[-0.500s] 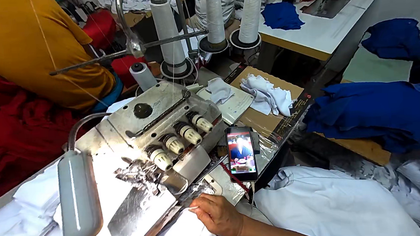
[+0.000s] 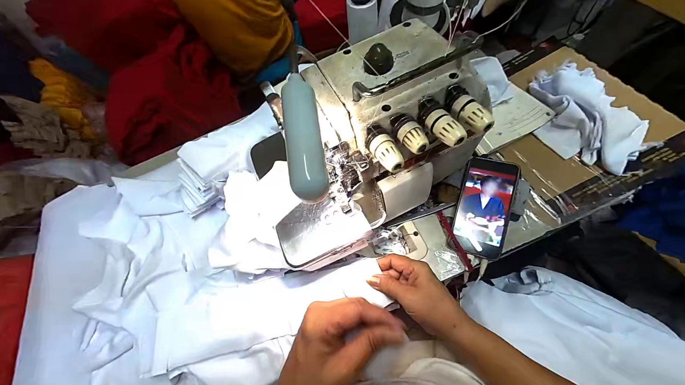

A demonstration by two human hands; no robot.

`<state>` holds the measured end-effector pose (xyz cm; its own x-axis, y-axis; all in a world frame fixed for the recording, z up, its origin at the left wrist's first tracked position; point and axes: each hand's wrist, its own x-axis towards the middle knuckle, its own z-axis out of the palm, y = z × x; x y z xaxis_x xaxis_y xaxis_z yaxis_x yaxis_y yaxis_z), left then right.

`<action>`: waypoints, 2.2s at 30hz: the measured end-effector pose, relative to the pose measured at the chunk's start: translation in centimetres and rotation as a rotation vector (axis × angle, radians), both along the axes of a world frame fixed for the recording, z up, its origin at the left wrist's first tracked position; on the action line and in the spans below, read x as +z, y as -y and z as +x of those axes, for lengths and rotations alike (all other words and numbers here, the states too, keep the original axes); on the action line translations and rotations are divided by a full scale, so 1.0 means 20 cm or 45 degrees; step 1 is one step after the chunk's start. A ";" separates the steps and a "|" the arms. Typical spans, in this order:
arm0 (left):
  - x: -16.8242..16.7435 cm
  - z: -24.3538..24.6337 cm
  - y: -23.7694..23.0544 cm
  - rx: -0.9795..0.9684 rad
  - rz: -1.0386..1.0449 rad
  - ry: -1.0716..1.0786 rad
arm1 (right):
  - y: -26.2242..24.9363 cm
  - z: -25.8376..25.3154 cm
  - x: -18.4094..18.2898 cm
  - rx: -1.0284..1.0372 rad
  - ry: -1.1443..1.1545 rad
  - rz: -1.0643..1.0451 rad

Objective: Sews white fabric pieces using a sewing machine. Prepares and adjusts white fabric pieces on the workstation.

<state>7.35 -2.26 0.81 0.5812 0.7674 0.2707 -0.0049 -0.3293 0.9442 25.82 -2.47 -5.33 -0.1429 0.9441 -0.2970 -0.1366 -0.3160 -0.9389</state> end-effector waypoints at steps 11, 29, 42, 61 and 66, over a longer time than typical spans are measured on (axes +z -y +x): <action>-0.18 0.00 -0.05 0.663 -0.122 -0.351 | 0.04 -0.02 0.04 0.075 -0.049 0.034; -0.20 0.02 -0.05 0.699 -0.433 -0.188 | 0.03 0.02 0.01 0.189 0.063 0.157; -0.18 -0.06 -0.10 0.348 -0.376 -0.150 | 0.05 -0.02 0.01 0.098 -0.025 0.373; -0.09 -0.13 -0.18 0.542 0.953 -0.855 | -0.22 -0.08 0.26 -0.362 0.094 0.228; -0.07 -0.09 -0.21 0.641 0.981 -0.978 | -0.28 -0.07 0.25 -0.383 0.348 0.438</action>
<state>5.57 1.91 -0.62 0.4730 0.7436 0.4727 0.7652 -0.6126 0.1979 24.45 3.03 -0.34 0.1887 0.9808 0.0483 0.0903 0.0317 -0.9954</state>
